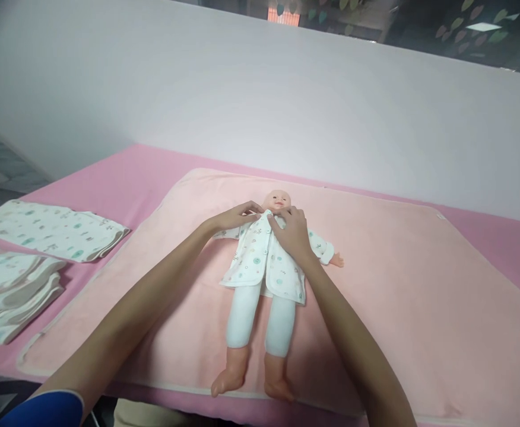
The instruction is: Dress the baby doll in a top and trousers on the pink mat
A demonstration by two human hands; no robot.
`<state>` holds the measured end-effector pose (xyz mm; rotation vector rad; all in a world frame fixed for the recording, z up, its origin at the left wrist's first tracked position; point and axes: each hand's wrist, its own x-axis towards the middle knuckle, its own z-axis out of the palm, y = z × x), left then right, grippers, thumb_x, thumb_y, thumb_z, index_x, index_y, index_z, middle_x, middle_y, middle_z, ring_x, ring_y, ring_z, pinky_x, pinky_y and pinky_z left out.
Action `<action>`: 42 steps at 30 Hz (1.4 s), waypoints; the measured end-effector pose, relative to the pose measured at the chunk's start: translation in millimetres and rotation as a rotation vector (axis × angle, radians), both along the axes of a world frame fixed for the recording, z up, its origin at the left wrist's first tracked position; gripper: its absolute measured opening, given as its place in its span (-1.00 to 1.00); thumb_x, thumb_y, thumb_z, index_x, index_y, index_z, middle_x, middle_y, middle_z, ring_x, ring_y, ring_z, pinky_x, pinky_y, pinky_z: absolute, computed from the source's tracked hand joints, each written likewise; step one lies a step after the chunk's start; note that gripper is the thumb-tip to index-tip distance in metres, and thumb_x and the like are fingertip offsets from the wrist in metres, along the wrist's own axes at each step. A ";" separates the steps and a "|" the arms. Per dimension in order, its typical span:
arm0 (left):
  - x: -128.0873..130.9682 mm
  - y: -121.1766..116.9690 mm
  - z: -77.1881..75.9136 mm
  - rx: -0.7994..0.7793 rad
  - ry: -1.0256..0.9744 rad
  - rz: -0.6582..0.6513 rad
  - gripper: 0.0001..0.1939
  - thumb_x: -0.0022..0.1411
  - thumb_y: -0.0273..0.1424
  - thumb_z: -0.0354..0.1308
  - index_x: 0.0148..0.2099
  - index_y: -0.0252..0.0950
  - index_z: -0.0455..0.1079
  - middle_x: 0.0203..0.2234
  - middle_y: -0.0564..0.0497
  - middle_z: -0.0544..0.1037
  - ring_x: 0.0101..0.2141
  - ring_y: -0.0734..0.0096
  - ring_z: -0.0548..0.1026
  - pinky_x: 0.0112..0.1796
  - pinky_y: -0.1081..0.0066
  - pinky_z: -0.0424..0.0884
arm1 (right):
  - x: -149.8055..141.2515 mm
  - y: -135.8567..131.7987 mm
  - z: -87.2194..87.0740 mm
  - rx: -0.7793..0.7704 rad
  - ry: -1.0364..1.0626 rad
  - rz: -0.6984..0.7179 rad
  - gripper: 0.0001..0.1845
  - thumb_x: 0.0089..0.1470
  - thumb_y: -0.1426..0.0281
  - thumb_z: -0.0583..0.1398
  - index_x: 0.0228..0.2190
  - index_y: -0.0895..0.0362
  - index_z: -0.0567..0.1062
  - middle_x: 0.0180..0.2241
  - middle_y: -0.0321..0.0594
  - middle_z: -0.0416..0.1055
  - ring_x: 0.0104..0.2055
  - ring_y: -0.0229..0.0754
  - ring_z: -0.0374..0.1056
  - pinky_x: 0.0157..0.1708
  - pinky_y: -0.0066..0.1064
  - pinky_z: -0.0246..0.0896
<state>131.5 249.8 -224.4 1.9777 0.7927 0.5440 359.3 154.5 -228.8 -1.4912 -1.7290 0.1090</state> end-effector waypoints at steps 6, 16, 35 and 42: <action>-36.7 18.6 10.9 -0.007 0.413 0.086 -0.28 0.30 0.28 0.08 0.17 -0.18 0.49 0.16 -0.16 0.64 0.06 0.02 0.60 0.06 0.16 0.48 | -21.1 9.4 -8.4 -0.038 0.163 -0.194 -0.82 0.24 0.20 0.28 -0.29 0.03 0.51 -0.12 -0.07 0.54 0.04 0.13 0.34 0.16 0.02 0.25; -99.2 35.7 30.3 -0.174 0.656 0.073 -0.57 0.09 0.07 0.29 -0.18 -0.15 0.60 -0.24 -0.09 0.70 -0.22 0.10 0.60 -0.12 0.22 0.49 | -16.9 3.4 -13.4 -0.013 0.200 -0.190 -0.84 0.23 0.22 0.23 -0.33 0.02 0.41 -0.16 -0.11 0.50 -0.01 0.07 0.32 0.07 -0.08 0.24; -0.4 -8.9 5.4 0.207 0.235 0.052 -0.42 0.53 0.06 -0.10 0.10 -0.23 0.57 0.01 -0.12 0.69 -0.05 0.06 0.61 -0.03 0.19 0.46 | -17.9 -0.7 -11.5 -0.002 0.170 -0.152 -0.82 0.27 0.23 0.24 -0.35 0.02 0.44 -0.13 -0.11 0.53 0.04 0.08 0.34 0.17 -0.03 0.23; 12.7 -21.7 6.9 0.503 0.168 0.061 -0.45 0.60 -0.09 -0.18 0.26 -0.31 0.45 0.21 -0.25 0.57 0.19 -0.01 0.51 0.23 0.03 0.37 | -22.5 -6.4 0.2 0.087 0.236 -0.173 -0.77 0.31 0.29 0.19 -0.03 0.06 0.38 0.05 -0.02 0.50 0.13 0.07 0.35 0.22 -0.02 0.26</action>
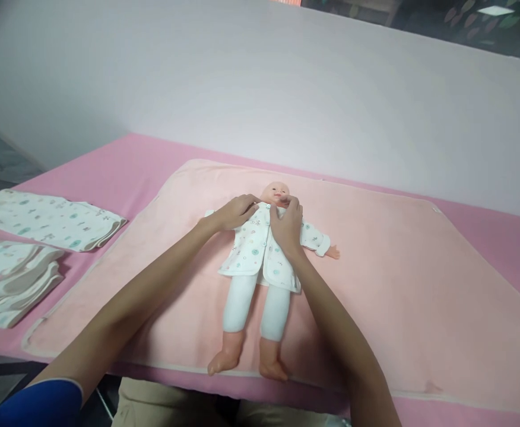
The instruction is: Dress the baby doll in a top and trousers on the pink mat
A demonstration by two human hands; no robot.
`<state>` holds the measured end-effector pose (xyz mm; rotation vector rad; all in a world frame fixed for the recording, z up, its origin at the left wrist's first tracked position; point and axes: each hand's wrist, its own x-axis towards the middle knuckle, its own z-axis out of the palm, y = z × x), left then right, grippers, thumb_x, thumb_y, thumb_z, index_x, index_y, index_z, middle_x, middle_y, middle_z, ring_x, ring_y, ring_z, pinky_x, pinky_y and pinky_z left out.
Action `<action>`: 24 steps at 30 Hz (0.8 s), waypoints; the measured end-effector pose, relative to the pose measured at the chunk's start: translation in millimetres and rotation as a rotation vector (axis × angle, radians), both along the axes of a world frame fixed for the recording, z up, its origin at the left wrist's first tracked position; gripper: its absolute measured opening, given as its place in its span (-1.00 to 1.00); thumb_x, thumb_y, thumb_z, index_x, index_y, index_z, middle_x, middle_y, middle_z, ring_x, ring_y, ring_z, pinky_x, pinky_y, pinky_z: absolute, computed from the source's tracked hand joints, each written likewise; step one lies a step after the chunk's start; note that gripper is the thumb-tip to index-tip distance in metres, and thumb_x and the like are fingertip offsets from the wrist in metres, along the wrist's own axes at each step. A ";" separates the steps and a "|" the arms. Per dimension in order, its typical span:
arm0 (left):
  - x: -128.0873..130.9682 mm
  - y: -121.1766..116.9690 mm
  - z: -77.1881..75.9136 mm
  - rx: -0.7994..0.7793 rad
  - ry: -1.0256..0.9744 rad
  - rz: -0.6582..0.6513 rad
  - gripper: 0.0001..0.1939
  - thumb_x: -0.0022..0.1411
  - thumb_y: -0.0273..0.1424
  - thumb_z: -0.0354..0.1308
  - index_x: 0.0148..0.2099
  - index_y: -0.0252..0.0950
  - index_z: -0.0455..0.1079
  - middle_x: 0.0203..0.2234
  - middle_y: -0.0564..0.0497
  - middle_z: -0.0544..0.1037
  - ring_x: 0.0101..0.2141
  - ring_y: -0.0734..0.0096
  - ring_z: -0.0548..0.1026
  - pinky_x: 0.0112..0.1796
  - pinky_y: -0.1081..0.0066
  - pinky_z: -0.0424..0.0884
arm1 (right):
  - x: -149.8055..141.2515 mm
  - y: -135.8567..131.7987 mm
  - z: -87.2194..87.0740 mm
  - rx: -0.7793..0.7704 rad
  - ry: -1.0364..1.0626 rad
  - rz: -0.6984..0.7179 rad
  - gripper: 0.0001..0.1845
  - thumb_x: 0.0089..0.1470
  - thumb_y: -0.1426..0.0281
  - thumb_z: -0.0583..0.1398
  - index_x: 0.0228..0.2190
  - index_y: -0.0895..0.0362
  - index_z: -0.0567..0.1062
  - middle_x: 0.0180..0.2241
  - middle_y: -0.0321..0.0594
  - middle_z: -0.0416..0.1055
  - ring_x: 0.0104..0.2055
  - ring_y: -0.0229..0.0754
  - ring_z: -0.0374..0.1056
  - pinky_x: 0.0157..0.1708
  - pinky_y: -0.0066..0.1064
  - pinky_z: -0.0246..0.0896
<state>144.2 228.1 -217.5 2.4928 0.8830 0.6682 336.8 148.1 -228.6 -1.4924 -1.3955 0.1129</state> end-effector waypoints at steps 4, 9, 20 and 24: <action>-36.1 -28.2 19.6 0.107 -0.145 -0.032 -0.48 0.59 -0.12 -0.04 0.43 -0.21 0.27 0.28 -0.13 0.54 0.27 0.09 0.41 0.31 0.09 0.29 | 14.3 -58.5 7.7 0.040 -0.157 0.109 -0.69 0.38 0.30 0.13 0.11 0.04 0.36 0.15 0.02 0.43 0.21 0.10 0.33 0.24 0.03 0.27; -93.6 -90.3 3.3 0.110 0.027 -0.034 -0.51 0.44 -0.04 0.17 0.23 -0.22 0.36 0.10 -0.14 0.61 0.06 0.06 0.51 0.16 0.07 0.32 | 58.0 -164.3 -19.7 -0.122 -0.283 0.286 -0.66 0.32 0.30 0.25 0.10 0.02 0.41 0.05 0.00 0.47 0.13 0.14 0.40 0.10 0.04 0.35; -77.4 -149.0 -40.5 0.282 0.223 0.026 -0.94 0.39 -0.40 0.11 -0.13 -0.21 0.26 -0.37 0.01 0.56 -0.33 0.22 0.52 -0.12 0.18 0.31 | 71.0 -185.5 -45.9 -0.456 -0.166 0.195 -0.78 0.23 0.23 0.27 -0.16 0.02 0.40 -0.33 -0.29 0.47 -0.31 -0.09 0.42 -0.28 -0.26 0.33; -98.8 -165.4 -28.4 0.370 0.198 -0.048 -0.95 0.41 -0.43 0.06 -0.09 -0.22 0.31 -0.37 0.01 0.58 -0.36 0.26 0.51 -0.18 0.23 0.31 | 78.4 -202.2 -34.8 -0.345 -0.342 0.160 -0.78 0.18 0.30 0.27 -0.12 0.03 0.45 -0.29 -0.23 0.50 -0.26 -0.05 0.43 -0.25 -0.23 0.33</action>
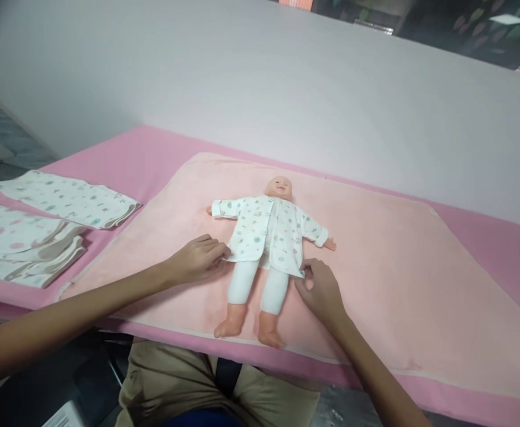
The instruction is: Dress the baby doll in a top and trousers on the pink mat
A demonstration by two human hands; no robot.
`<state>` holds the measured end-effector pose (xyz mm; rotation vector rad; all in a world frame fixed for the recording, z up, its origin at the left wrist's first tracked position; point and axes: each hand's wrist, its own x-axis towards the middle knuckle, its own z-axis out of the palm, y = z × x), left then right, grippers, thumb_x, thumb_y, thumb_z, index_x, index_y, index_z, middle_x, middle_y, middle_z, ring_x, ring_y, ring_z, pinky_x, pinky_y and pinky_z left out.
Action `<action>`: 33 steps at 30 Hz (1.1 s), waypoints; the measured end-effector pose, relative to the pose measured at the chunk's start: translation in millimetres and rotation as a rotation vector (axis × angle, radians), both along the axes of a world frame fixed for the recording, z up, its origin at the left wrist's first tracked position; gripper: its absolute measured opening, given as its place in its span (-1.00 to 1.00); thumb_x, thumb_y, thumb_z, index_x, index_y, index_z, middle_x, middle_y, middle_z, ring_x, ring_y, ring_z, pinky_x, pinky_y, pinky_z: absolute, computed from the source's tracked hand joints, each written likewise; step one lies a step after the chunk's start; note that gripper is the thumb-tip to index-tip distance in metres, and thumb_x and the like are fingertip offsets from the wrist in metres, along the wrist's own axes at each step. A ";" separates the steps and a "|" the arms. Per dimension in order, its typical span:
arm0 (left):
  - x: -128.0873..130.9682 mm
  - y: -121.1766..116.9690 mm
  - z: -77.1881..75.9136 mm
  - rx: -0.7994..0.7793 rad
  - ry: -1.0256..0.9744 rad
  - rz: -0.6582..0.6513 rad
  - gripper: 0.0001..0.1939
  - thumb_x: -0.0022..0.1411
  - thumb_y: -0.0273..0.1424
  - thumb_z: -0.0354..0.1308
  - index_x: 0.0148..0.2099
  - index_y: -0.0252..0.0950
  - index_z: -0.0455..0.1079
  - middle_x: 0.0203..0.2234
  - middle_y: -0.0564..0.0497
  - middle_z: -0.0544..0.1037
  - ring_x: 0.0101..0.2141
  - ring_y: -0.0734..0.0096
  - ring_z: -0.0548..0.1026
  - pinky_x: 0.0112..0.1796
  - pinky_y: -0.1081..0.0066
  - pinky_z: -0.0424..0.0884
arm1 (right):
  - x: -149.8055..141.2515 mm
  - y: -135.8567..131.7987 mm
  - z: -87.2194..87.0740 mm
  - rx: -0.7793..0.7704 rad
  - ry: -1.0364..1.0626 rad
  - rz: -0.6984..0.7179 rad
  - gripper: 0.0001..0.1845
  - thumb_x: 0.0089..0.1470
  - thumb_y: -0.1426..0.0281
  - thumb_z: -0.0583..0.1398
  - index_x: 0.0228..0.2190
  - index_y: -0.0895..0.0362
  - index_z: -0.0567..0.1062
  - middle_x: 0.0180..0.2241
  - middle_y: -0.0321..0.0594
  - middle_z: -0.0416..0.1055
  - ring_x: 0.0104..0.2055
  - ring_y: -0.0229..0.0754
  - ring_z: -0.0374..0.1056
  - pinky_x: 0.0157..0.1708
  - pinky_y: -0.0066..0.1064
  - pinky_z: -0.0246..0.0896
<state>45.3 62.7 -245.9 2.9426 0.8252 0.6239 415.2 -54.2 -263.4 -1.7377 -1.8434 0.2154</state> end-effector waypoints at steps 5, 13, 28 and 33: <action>27.9 -23.0 25.7 -0.035 0.014 0.069 -0.68 0.39 -0.10 0.18 -0.04 -0.25 0.37 -0.22 -0.09 0.62 -0.21 0.13 0.56 -0.15 0.16 0.38 | -23.9 -2.2 17.7 0.252 -0.172 0.149 -0.86 0.32 0.33 0.22 -0.09 0.05 0.45 -0.12 -0.11 0.54 -0.09 -0.02 0.45 -0.14 -0.24 0.34; 119.0 -13.7 34.2 -0.081 0.329 0.305 -0.76 0.43 -0.39 0.10 -0.15 -0.43 0.53 -0.31 -0.29 0.64 -0.17 -0.10 0.64 -0.15 0.05 0.41 | -97.4 42.6 45.3 -0.233 -0.564 -0.073 -0.80 0.36 0.27 0.22 -0.11 0.14 0.45 -0.14 -0.07 0.52 -0.23 -0.03 0.49 -0.44 -0.30 -0.08; -21.7 75.5 36.0 -0.530 -0.065 0.650 -0.51 0.52 -0.05 -0.18 -0.35 -0.20 0.32 -0.37 -0.08 0.60 -0.31 0.10 0.57 -0.26 0.24 0.30 | 76.8 31.9 33.3 -0.480 0.448 -0.283 -0.44 0.31 -0.12 0.11 -0.50 0.05 0.37 -0.55 -0.28 0.36 -0.45 -0.15 0.22 -0.35 -0.31 0.15; -23.5 103.6 24.7 -0.330 0.071 0.738 -0.55 0.46 -0.07 -0.06 -0.05 -0.29 0.51 -0.01 -0.32 0.65 0.02 -0.18 0.57 0.04 0.00 0.40 | 91.2 36.8 28.8 -0.527 0.075 -0.251 -0.47 0.26 -0.14 0.17 -0.21 0.07 0.56 -0.16 -0.11 0.62 -0.18 0.00 0.48 -0.16 -0.22 0.31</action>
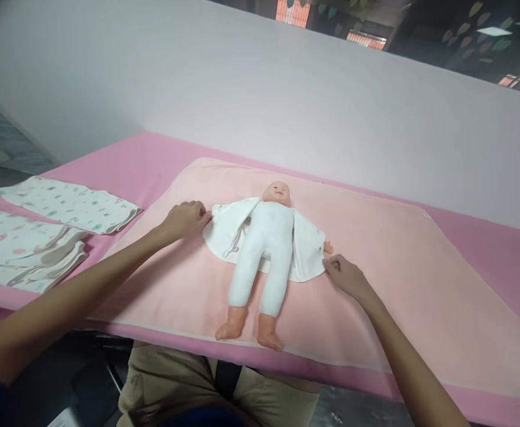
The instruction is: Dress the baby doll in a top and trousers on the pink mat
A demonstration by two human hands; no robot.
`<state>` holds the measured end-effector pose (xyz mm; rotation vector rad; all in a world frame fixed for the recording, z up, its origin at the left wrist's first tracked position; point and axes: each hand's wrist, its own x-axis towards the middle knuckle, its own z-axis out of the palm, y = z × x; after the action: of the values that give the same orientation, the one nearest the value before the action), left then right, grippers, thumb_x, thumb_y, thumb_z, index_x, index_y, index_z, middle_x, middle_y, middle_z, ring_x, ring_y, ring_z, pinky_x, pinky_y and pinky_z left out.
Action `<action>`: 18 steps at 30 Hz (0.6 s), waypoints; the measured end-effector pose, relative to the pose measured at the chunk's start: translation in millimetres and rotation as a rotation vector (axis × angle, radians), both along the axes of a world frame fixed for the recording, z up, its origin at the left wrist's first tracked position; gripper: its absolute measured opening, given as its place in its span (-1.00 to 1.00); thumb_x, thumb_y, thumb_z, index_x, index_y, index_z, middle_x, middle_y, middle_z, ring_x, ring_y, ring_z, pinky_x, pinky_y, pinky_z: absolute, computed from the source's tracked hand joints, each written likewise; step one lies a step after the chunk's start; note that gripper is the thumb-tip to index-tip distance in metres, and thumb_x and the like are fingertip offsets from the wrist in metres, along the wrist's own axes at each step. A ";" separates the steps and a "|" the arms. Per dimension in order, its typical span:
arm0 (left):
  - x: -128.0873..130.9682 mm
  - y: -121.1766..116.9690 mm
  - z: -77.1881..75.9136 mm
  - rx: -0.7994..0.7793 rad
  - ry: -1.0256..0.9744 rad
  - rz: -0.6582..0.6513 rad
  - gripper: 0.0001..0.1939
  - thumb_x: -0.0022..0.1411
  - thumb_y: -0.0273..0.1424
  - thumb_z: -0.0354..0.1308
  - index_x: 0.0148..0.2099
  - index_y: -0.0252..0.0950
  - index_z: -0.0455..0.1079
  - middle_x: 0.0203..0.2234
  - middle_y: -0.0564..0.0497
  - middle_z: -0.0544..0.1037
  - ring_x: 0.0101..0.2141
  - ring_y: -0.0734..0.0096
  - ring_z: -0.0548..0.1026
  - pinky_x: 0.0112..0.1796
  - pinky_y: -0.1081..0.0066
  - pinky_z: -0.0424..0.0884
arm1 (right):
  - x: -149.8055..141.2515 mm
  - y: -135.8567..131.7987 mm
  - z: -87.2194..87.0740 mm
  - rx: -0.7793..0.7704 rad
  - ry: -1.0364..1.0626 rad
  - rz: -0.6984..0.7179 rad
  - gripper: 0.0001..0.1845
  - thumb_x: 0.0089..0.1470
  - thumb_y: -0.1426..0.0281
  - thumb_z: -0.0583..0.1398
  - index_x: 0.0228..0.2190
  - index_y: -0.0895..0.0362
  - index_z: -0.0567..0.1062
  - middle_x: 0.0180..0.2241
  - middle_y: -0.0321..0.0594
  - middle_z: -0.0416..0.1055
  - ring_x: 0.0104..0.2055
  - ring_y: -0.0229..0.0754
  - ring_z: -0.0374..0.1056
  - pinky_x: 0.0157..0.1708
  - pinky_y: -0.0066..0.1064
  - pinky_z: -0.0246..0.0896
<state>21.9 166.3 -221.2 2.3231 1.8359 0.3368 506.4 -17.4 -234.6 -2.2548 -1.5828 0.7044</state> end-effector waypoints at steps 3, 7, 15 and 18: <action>33.8 17.7 12.3 0.104 -0.061 -0.035 -0.47 0.48 -0.07 -0.06 0.17 -0.34 0.48 0.22 -0.36 0.55 0.24 -0.22 0.44 0.24 -0.12 0.31 | -21.6 32.3 -1.6 0.327 -0.185 0.012 -0.43 0.29 -0.09 0.16 -0.02 0.14 0.52 -0.01 0.06 0.58 0.01 0.15 0.48 0.01 -0.07 0.33; 79.3 54.1 30.0 -0.108 -0.201 -0.140 -0.43 0.41 0.09 0.06 0.06 -0.29 0.54 0.07 -0.30 0.64 0.09 -0.14 0.56 0.06 0.07 0.47 | -51.1 97.9 -1.8 0.480 -0.180 0.058 -0.37 0.33 -0.04 0.14 0.14 0.19 0.49 0.11 0.17 0.53 0.20 0.20 0.38 0.22 0.05 0.23; 116.0 104.6 -14.7 -0.261 -0.623 -0.230 -0.65 0.42 -0.09 0.15 -0.30 -0.24 0.40 -0.40 -0.05 0.53 -0.36 0.31 0.46 -0.27 0.30 0.36 | -48.7 171.9 -15.8 0.385 0.168 0.017 -0.45 0.31 -0.09 0.19 -0.07 0.12 0.61 -0.01 -0.08 0.63 -0.03 -0.06 0.46 0.06 -0.24 0.33; 120.4 110.6 -26.3 -0.228 -0.722 -0.219 -0.69 0.45 -0.15 0.13 -0.28 -0.25 0.35 -0.38 -0.02 0.51 -0.38 0.40 0.40 -0.27 0.34 0.33 | -44.9 176.9 -26.0 0.522 0.193 -0.024 -0.52 0.26 -0.05 0.23 -0.17 0.12 0.61 -0.09 -0.11 0.63 -0.07 -0.05 0.44 0.01 -0.24 0.32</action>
<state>142.3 276.9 -247.6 1.8672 1.1905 0.7645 461.4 159.5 -260.6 -1.7679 -1.4386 0.4220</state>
